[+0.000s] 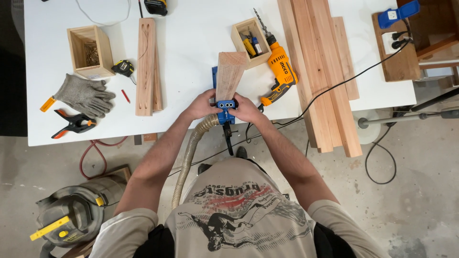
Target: The person uses a pocket hole jig and a power drill to create angled holes in several pieces of lumber. They place each piece of wood into the jig, drill the holes, and then remove the wood to place it on a stack. The person also briefly handles a vacuum hose attached to the jig.
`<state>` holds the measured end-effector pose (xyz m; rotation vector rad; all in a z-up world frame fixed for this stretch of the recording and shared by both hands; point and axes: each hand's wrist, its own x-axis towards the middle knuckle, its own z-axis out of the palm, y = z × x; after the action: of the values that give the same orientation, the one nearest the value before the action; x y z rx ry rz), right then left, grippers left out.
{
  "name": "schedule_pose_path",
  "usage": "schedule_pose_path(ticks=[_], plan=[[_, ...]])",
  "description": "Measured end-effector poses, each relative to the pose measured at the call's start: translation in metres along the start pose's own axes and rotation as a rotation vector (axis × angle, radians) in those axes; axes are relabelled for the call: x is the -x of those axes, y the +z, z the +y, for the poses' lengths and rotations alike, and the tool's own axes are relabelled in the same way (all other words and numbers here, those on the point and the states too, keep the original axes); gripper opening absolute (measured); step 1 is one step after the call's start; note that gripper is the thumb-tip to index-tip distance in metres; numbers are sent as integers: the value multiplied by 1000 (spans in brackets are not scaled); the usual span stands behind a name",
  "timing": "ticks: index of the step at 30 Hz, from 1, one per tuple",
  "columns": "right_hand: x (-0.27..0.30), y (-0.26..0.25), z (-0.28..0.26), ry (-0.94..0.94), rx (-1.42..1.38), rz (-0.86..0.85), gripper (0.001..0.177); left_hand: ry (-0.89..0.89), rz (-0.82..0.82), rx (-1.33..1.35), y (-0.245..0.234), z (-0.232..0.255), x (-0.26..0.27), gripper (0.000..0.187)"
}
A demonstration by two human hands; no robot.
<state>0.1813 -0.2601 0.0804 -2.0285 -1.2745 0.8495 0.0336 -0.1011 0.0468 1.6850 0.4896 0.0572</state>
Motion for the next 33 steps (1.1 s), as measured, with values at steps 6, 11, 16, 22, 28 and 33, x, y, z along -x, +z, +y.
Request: schedule_pose_path(ticks=[6,11,16,22,28,33], plan=[[-8,11,26,17,23,-14,50,20,12,1,0,-10,-3,76],[-9,13,32,31,16,-10,52,32,19,18,1,-10,-4,76],[-9,12,31,46,-42,-17,59,38,20,29,3,-18,-4,77],[-7,16,37,71,-50,-3,62,31,107,51,14,-38,0,78],[-5,14,28,92,-24,-22,64,54,196,108,21,-31,6,79],[-8,13,34,87,-10,-48,66,20,180,68,17,-26,5,80]])
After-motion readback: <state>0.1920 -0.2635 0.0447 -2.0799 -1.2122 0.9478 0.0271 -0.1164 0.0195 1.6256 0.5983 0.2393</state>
